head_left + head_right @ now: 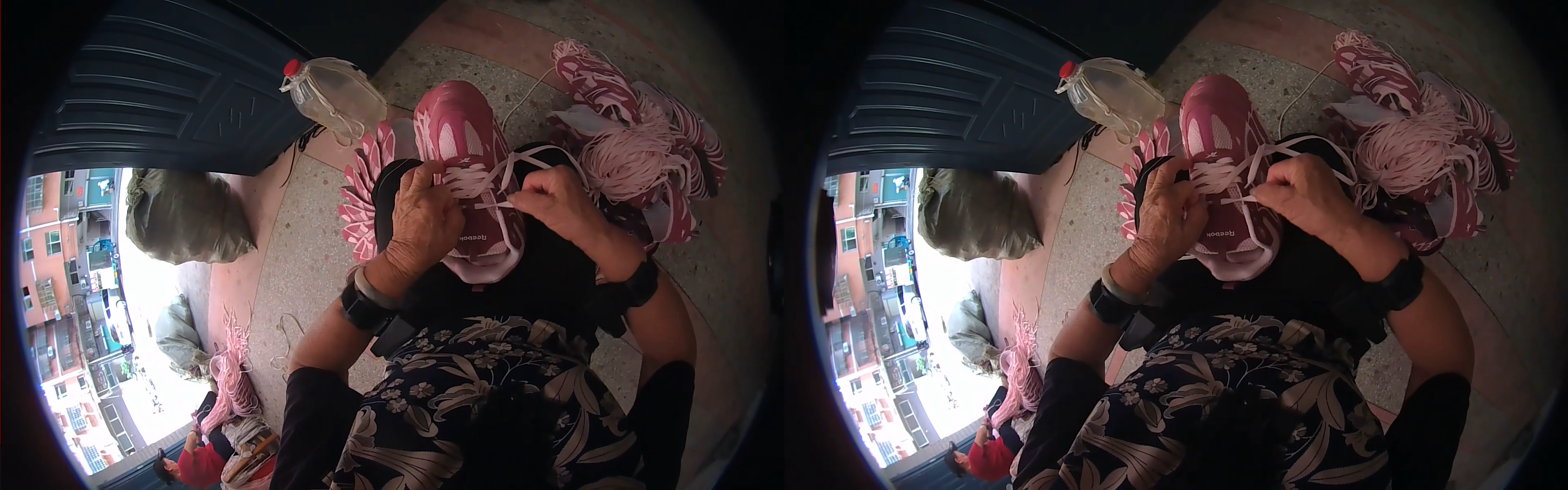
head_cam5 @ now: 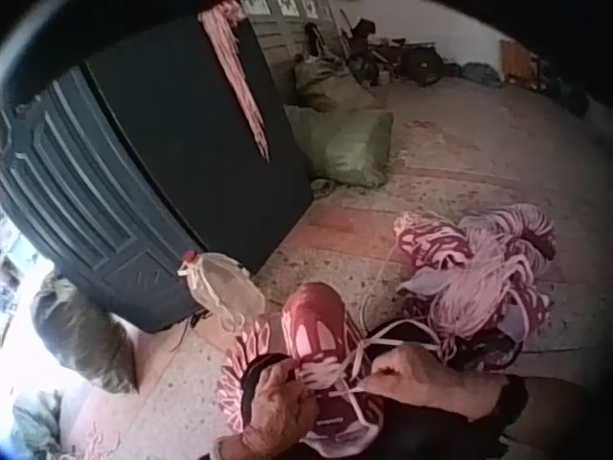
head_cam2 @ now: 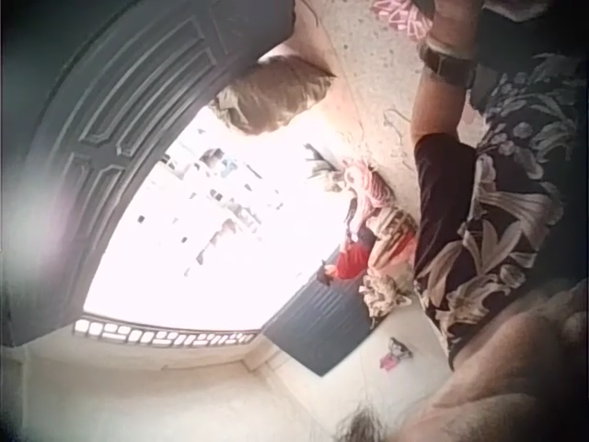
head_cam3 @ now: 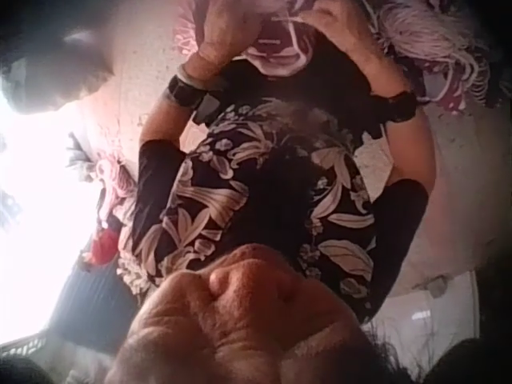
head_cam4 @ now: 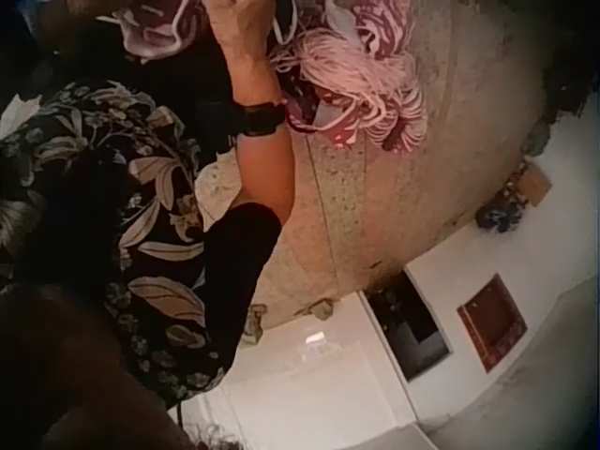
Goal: Lacing a pair of pink sneakers.
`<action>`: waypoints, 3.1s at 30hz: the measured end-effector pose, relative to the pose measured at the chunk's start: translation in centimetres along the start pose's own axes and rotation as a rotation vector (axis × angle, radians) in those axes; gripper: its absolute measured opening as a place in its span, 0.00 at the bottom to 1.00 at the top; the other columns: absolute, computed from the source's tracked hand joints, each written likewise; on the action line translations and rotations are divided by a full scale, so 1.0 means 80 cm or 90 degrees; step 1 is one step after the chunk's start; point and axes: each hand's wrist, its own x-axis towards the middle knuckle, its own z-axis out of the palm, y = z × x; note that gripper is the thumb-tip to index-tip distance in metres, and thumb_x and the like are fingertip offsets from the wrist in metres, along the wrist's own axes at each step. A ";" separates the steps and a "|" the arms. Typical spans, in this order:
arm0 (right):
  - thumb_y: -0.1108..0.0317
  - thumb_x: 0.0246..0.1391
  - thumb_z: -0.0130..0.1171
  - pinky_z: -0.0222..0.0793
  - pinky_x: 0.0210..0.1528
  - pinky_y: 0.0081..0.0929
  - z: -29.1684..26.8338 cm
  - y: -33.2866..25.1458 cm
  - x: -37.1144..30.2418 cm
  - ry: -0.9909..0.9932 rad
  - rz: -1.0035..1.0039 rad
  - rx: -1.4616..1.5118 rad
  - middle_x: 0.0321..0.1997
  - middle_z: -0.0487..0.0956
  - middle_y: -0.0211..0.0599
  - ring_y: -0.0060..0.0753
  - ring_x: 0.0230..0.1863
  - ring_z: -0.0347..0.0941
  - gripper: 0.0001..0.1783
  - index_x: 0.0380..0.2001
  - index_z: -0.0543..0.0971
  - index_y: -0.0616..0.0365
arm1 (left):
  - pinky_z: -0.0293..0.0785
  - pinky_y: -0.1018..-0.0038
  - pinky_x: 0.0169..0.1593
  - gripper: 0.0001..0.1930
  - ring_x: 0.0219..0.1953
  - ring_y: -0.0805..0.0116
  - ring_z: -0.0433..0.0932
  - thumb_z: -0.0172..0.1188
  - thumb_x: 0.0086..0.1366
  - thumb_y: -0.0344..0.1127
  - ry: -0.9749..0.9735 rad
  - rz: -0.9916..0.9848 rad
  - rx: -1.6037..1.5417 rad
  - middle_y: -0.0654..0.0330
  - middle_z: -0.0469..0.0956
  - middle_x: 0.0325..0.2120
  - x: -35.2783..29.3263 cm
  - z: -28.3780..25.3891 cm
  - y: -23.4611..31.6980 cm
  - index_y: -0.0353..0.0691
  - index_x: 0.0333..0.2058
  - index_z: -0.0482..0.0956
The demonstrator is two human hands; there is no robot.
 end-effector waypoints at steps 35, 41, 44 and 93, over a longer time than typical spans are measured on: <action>0.69 0.38 0.60 0.71 0.37 0.35 0.069 0.009 -0.032 0.262 -0.229 -0.286 0.37 0.72 0.50 0.49 0.37 0.72 0.32 0.49 0.63 0.66 | 0.62 0.64 0.47 0.07 0.47 0.54 0.68 0.58 0.48 0.30 0.084 0.046 -0.004 0.55 0.72 0.42 0.009 0.029 0.025 0.39 0.28 0.80; 0.74 0.42 0.52 0.70 0.37 0.33 0.066 0.033 -0.027 0.241 -0.156 -0.075 0.36 0.76 0.53 0.50 0.36 0.74 0.21 0.44 0.69 0.68 | 0.62 0.61 0.47 0.07 0.47 0.54 0.67 0.60 0.43 0.32 0.074 -0.003 0.108 0.56 0.71 0.44 0.013 0.035 0.034 0.42 0.25 0.80; 0.72 0.45 0.51 0.70 0.37 0.29 0.062 0.055 -0.025 0.227 -0.118 0.078 0.35 0.77 0.53 0.44 0.36 0.76 0.20 0.44 0.71 0.65 | 0.62 0.61 0.47 0.08 0.48 0.54 0.66 0.60 0.42 0.35 0.110 0.046 0.094 0.56 0.69 0.46 0.014 0.044 0.037 0.44 0.24 0.80; 0.46 0.50 0.54 0.51 0.60 0.41 -0.036 -0.114 -0.202 -0.675 -0.384 0.304 0.54 0.67 0.55 0.49 0.57 0.62 0.37 0.52 0.65 0.68 | 0.58 0.58 0.51 0.06 0.48 0.54 0.64 0.58 0.42 0.31 0.183 0.031 0.079 0.57 0.71 0.44 0.015 0.056 0.028 0.45 0.23 0.81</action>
